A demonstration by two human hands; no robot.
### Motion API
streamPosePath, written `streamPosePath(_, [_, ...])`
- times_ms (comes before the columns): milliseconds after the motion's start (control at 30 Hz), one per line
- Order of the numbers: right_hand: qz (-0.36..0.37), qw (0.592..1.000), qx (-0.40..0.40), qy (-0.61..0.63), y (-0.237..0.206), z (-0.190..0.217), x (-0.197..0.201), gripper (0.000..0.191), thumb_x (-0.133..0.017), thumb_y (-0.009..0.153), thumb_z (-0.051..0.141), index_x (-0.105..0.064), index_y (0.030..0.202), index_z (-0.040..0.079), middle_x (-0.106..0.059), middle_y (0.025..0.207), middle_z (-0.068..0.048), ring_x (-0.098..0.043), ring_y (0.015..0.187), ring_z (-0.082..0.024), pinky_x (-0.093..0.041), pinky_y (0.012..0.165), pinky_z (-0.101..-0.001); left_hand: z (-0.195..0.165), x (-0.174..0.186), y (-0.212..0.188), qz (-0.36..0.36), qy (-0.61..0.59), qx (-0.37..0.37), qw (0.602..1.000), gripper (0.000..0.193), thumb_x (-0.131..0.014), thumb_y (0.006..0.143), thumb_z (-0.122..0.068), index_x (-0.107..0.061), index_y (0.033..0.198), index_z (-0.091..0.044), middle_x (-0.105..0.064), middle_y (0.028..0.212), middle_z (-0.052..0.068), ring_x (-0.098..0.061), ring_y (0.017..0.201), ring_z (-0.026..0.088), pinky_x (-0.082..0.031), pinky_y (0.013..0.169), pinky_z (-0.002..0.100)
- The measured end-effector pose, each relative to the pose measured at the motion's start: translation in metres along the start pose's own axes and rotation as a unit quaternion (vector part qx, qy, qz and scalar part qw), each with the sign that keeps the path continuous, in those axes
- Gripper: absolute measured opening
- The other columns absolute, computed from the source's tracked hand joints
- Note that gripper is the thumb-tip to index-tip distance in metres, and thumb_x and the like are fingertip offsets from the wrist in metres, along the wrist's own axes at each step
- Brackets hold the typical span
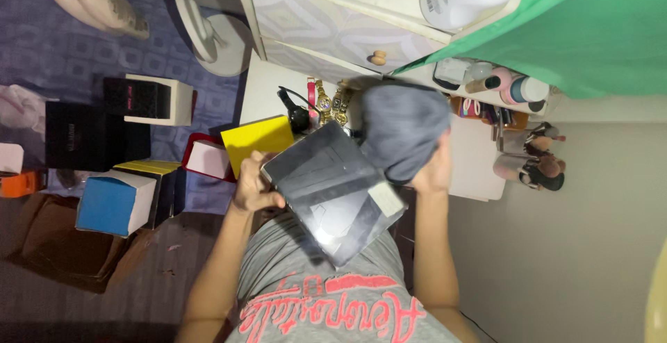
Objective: The person opens a yellow watch box on the vanity, removes a watch, wipes it with a cloth, and places it back in the box. They handle fabric pouches and a black case, then arrange watches, bracelets, and necklaces across the vanity table.
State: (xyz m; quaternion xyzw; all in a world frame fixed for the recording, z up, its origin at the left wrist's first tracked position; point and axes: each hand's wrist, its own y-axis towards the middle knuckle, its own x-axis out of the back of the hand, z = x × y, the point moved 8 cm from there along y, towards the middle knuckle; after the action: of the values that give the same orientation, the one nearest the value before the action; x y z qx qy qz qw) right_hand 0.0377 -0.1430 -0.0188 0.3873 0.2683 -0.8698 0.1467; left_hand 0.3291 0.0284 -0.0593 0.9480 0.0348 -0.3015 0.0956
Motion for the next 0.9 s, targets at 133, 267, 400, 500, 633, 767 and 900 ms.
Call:
streamPosePath(133, [0.094,0.984,-0.097,0.115,-0.026,-0.073,0.020,0.055,-0.040,0.125,0.038,-0.042,0.161,-0.004,-0.057,0.151,-0.025,-0.057,0.130,-0.038,-0.044,0.110,-0.0518,-0.004,-0.023,0.038,-0.018,0.124,-0.006,0.992,0.057,-0.091,0.079,-0.022,-0.069,0.122,0.009,-0.072,0.119,0.019,-0.068,0.106,0.024,-0.052,0.096,0.033])
streamPosePath(267, [0.030,0.992,-0.106,-0.055,-0.048,-0.103,0.059,0.059,-0.041,0.108,0.037,-0.040,0.152,-0.003,-0.056,0.148,-0.018,-0.055,0.136,-0.029,-0.042,0.116,-0.0443,-0.046,-0.067,0.063,-0.143,0.475,-0.127,0.859,0.062,-0.072,0.078,-0.030,-0.057,0.130,0.000,-0.060,0.131,0.017,-0.052,0.132,0.027,-0.040,0.114,0.037])
streamPosePath(400, [0.035,0.991,-0.096,-0.086,-0.064,-0.140,0.049,0.057,-0.044,0.114,0.030,-0.039,0.155,-0.010,-0.050,0.150,-0.025,-0.050,0.137,-0.035,-0.036,0.117,-0.0468,-0.042,-0.110,0.062,-0.195,0.529,-0.033,0.825,0.066,-0.050,0.107,-0.037,-0.031,0.155,0.004,-0.029,0.158,0.027,-0.031,0.150,0.042,-0.027,0.127,0.051])
streamPosePath(500, [0.128,0.936,-0.031,-0.327,-0.065,-0.143,0.010,0.066,-0.037,0.114,0.041,-0.033,0.156,-0.010,-0.037,0.161,-0.027,-0.034,0.150,-0.036,-0.025,0.124,-0.0452,-0.023,-0.127,0.050,-0.157,0.405,0.012,0.901,0.064,-0.031,0.116,-0.038,-0.018,0.163,0.003,-0.014,0.168,0.026,-0.021,0.157,0.043,-0.022,0.130,0.051])
streamPosePath(633, [0.234,0.764,0.209,-0.564,-0.068,-0.119,-0.080,0.086,-0.028,0.110,0.060,-0.024,0.160,-0.010,-0.001,0.172,-0.027,0.005,0.162,-0.041,0.000,0.130,-0.0543,0.026,-0.100,0.021,-0.211,-0.016,0.206,0.956,0.071,-0.027,0.109,-0.052,-0.029,0.159,-0.001,-0.034,0.158,0.019,-0.036,0.143,0.032,-0.029,0.119,0.043])
streamPosePath(767, [0.257,0.658,0.185,-0.683,-0.075,-0.108,-0.126,0.069,-0.019,0.107,0.056,-0.061,0.140,0.012,-0.018,0.174,-0.021,0.005,0.162,-0.051,0.003,0.126,-0.0729,0.022,-0.084,-0.022,-0.180,-0.399,0.219,0.872,0.073,-0.034,0.108,-0.060,-0.049,0.149,-0.002,-0.063,0.136,0.016,-0.063,0.121,0.027,-0.048,0.105,0.041])
streamPosePath(900, [0.253,0.510,0.189,-0.800,-0.078,-0.113,-0.138,0.049,-0.043,0.100,0.041,-0.068,0.140,0.026,-0.026,0.172,-0.010,-0.007,0.161,-0.046,0.003,0.122,-0.0774,0.019,-0.069,-0.016,-0.176,-0.349,0.182,0.902,0.058,-0.041,0.118,-0.044,-0.053,0.150,0.003,-0.063,0.132,0.020,-0.063,0.113,0.029,-0.051,0.096,0.041])
